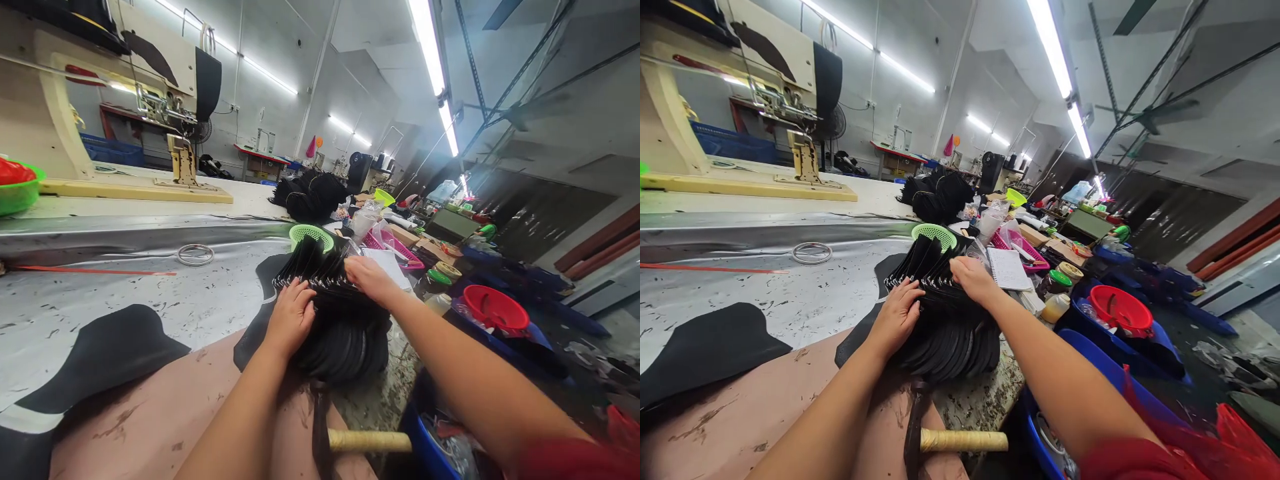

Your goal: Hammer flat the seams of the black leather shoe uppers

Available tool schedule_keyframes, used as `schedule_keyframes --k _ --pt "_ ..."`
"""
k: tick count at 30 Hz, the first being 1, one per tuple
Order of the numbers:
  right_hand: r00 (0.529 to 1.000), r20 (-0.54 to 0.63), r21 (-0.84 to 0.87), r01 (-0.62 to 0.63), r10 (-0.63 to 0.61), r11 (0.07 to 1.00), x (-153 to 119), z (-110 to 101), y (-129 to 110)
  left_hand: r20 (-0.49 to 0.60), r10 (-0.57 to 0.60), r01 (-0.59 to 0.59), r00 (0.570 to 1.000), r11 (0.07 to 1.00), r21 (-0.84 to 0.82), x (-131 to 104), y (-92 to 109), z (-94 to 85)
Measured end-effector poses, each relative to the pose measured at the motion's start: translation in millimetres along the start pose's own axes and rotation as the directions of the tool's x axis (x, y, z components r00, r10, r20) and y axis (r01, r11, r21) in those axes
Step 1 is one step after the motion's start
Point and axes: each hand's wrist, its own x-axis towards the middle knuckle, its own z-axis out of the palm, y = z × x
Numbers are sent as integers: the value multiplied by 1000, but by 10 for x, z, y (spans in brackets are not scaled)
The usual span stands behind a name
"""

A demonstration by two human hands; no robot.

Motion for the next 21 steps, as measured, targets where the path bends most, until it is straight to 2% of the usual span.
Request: schedule_keyframes --k 2,3,4,5,6,7,8,9,10,11,12,13,15,16,17,18,19,21 --pt "989 150 73 6 -17 997 -416 -195 130 -4 4 -4 1000 1000 -5 12 -7 1" --pt "934 358 156 -31 -27 987 -649 -269 200 -5 7 -7 1000 1000 -8 19 -10 1" --pt "830 556 188 -95 -26 977 -888 -322 267 -6 11 -11 1000 1000 -12 26 -14 2" --pt "718 695 177 -137 -25 975 -1120 -354 328 -10 15 -15 1000 1000 -16 32 -19 4" --pt "633 774 145 -146 -21 979 -1334 -365 379 -15 18 -18 1000 1000 -18 39 -25 6" --pt "567 824 100 -127 -11 987 -1519 -361 420 -20 21 -22 1000 1000 -21 46 -34 9" --pt "532 847 53 -82 -1 995 -1667 -347 454 -27 23 -24 999 999 -23 52 -43 13" --pt "521 854 19 -49 9 999 -1770 -330 482 -33 24 -25 999 999 -26 58 -55 17" --pt "529 849 3 -38 18 999 -1825 -315 505 -38 26 -27 999 999 -29 63 -67 21" --pt "562 827 7 -53 24 999 -1833 -307 525 -42 29 -30 999 999 -31 69 -80 26" --pt "622 783 34 -84 26 996 -1794 -308 540 -45 31 -33 998 999 -33 74 -92 29" --pt "702 712 82 -116 23 990 -1715 -319 550 -49 34 -36 998 999 -34 80 -104 31" --pt "874 485 200 -91 -18 976 -1461 -355 544 -54 36 -38 998 999 -31 87 -121 31" --pt "936 348 245 -35 -54 969 -1300 -371 526 -58 36 -37 998 999 -28 88 -127 28" --pt "971 221 279 28 -93 960 -1126 -378 498 -59 37 -38 998 999 -26 86 -129 23" --pt "986 114 293 85 -123 952 -945 -372 460 -57 38 -39 998 999 -23 82 -130 18" --pt "989 35 289 127 -143 949 -763 -350 413 -53 39 -40 998 999 -21 76 -129 13" --pt "981 -53 228 194 -187 954 -414 -261 296 -31 43 -44 999 999 -18 64 -125 6"
